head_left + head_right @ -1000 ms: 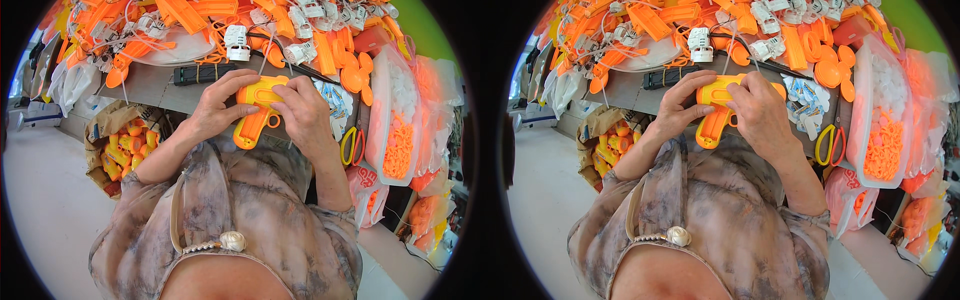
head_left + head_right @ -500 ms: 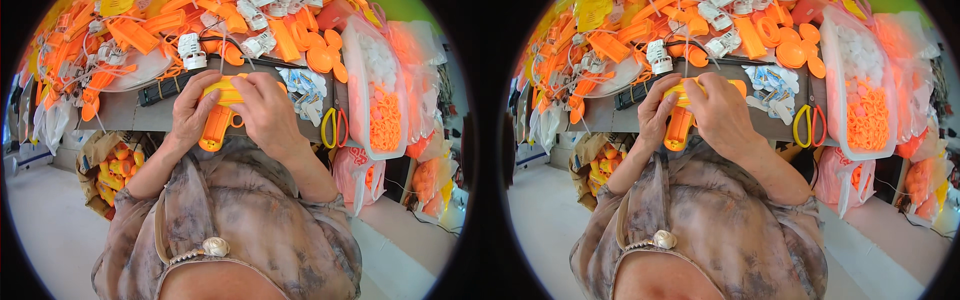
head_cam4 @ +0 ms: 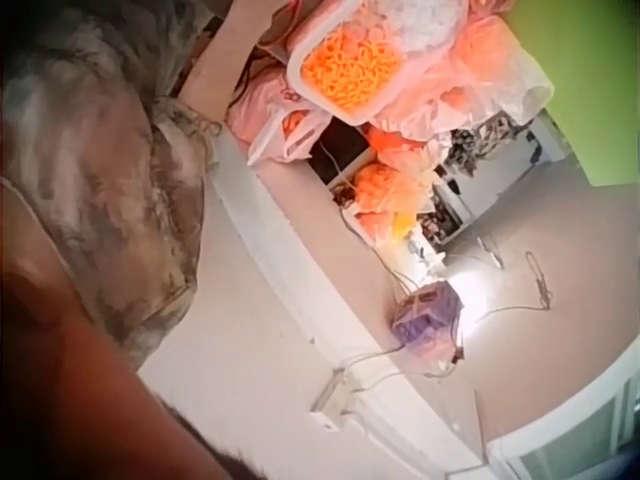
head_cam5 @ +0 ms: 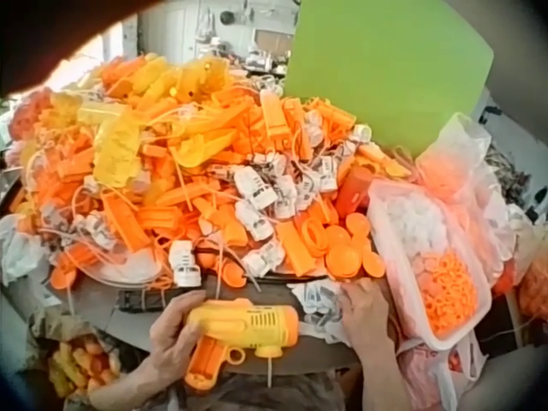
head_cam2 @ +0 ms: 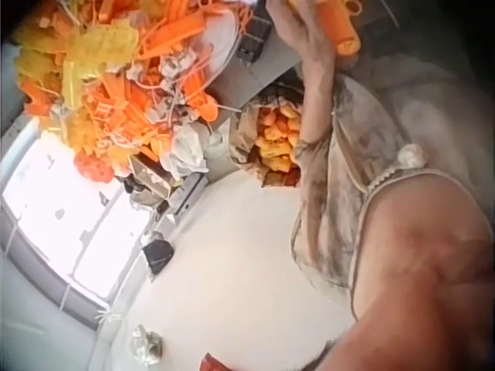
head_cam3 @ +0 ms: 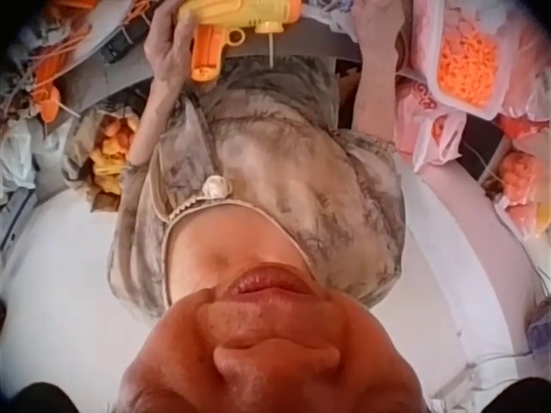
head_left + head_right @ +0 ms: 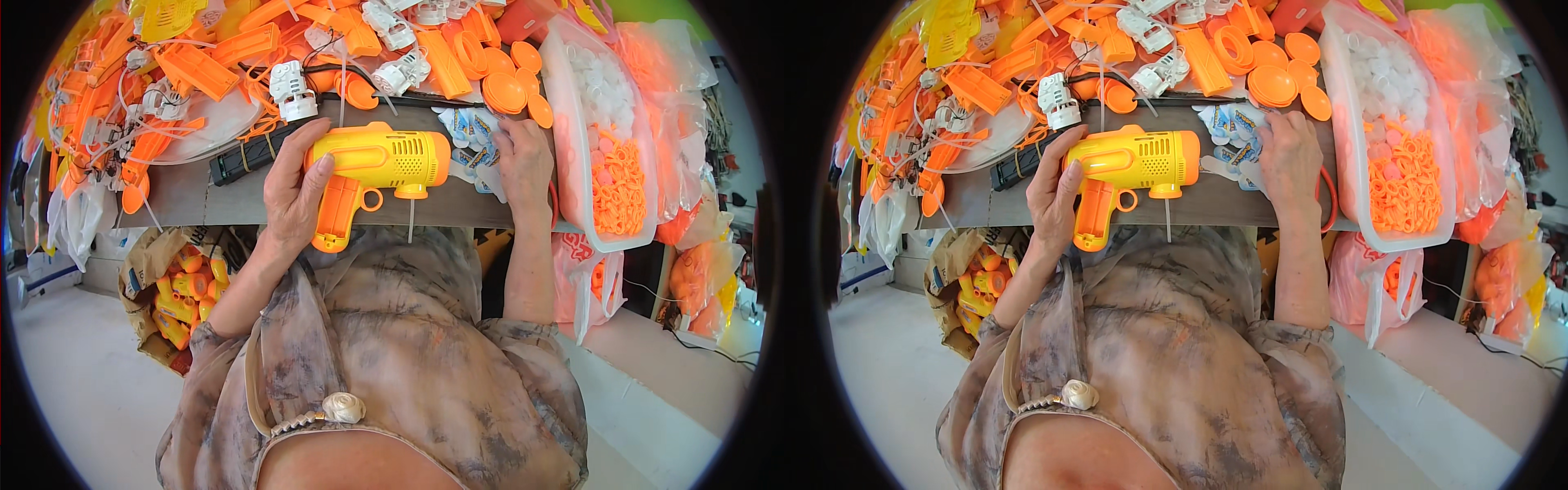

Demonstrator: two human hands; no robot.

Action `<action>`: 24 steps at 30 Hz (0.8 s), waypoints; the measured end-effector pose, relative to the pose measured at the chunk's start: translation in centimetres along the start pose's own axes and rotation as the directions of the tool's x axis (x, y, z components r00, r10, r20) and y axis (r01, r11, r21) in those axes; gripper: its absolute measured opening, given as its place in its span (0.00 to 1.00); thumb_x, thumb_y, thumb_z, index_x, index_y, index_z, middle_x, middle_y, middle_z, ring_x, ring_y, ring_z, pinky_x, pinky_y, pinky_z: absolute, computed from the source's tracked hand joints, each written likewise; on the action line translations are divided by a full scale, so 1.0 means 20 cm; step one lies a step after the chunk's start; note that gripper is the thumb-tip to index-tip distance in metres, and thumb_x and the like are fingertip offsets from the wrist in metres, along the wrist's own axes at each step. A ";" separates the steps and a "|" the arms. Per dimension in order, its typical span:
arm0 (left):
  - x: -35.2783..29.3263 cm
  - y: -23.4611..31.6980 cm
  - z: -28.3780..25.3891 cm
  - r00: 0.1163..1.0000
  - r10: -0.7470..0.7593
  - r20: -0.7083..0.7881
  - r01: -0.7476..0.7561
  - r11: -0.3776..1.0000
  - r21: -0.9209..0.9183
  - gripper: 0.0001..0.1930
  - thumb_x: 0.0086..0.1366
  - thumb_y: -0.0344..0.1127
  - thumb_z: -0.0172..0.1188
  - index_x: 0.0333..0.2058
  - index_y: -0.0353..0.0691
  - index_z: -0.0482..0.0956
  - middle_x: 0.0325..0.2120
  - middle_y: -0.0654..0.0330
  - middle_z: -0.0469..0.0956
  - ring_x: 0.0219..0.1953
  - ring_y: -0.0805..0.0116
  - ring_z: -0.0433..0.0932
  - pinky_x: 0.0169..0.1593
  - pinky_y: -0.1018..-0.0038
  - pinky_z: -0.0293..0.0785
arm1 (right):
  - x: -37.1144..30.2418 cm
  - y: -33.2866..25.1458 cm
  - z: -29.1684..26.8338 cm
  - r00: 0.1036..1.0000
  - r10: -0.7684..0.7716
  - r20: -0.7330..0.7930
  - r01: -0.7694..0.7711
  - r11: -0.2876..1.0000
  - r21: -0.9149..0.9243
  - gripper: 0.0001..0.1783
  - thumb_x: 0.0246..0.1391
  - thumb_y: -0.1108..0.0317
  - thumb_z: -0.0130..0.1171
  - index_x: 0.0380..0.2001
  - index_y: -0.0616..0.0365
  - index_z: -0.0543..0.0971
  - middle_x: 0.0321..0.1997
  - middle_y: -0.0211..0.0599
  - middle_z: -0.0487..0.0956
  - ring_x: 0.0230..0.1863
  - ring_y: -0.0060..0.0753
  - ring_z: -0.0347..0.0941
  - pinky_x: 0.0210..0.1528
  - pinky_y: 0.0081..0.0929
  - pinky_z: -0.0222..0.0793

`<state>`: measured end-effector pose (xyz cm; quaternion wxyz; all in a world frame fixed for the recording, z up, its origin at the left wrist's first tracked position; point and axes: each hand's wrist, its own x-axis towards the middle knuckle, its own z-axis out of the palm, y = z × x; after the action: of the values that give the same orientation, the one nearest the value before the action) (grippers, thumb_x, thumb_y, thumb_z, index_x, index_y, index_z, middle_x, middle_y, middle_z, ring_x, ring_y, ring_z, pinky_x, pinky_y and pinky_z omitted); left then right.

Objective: Assembling plastic toy guns by hand at a factory workbench.

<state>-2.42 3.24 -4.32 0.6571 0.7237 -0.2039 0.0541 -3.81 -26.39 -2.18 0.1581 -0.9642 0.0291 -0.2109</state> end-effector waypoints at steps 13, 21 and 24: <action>0.07 0.13 -0.05 0.955 0.289 -0.063 -0.261 0.923 0.282 0.19 0.60 0.29 0.56 0.49 0.27 0.69 0.50 0.45 0.69 0.52 0.56 0.70 0.55 0.68 0.64 | 0.07 -0.03 -0.10 0.954 0.243 -0.178 -0.141 0.882 0.450 0.06 0.53 0.72 0.55 0.31 0.64 0.77 0.22 0.33 0.74 0.20 0.22 0.66 0.24 0.22 0.62; 0.24 0.33 0.05 0.960 0.274 0.059 -0.280 0.939 0.201 0.17 0.53 0.29 0.63 0.43 0.33 0.75 0.44 0.52 0.73 0.46 0.59 0.73 0.49 0.70 0.68 | 0.15 -0.18 -0.16 0.888 0.356 0.290 -0.382 0.221 0.898 0.07 0.50 0.73 0.60 0.30 0.67 0.77 0.17 0.25 0.69 0.16 0.10 0.59 0.17 0.11 0.52; 0.27 0.33 0.09 0.933 0.331 0.144 -0.357 0.907 0.224 0.15 0.52 0.30 0.64 0.40 0.34 0.77 0.40 0.53 0.74 0.44 0.58 0.73 0.47 0.69 0.69 | 0.16 -0.14 -0.13 0.877 0.362 0.315 -0.453 0.407 0.793 0.08 0.48 0.71 0.62 0.28 0.66 0.77 0.16 0.24 0.69 0.15 0.10 0.59 0.16 0.12 0.52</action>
<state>-0.24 -0.06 3.52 0.5309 0.7541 -0.3535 0.1566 -1.95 -24.91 2.21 0.6549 -0.7331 0.1489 -0.1076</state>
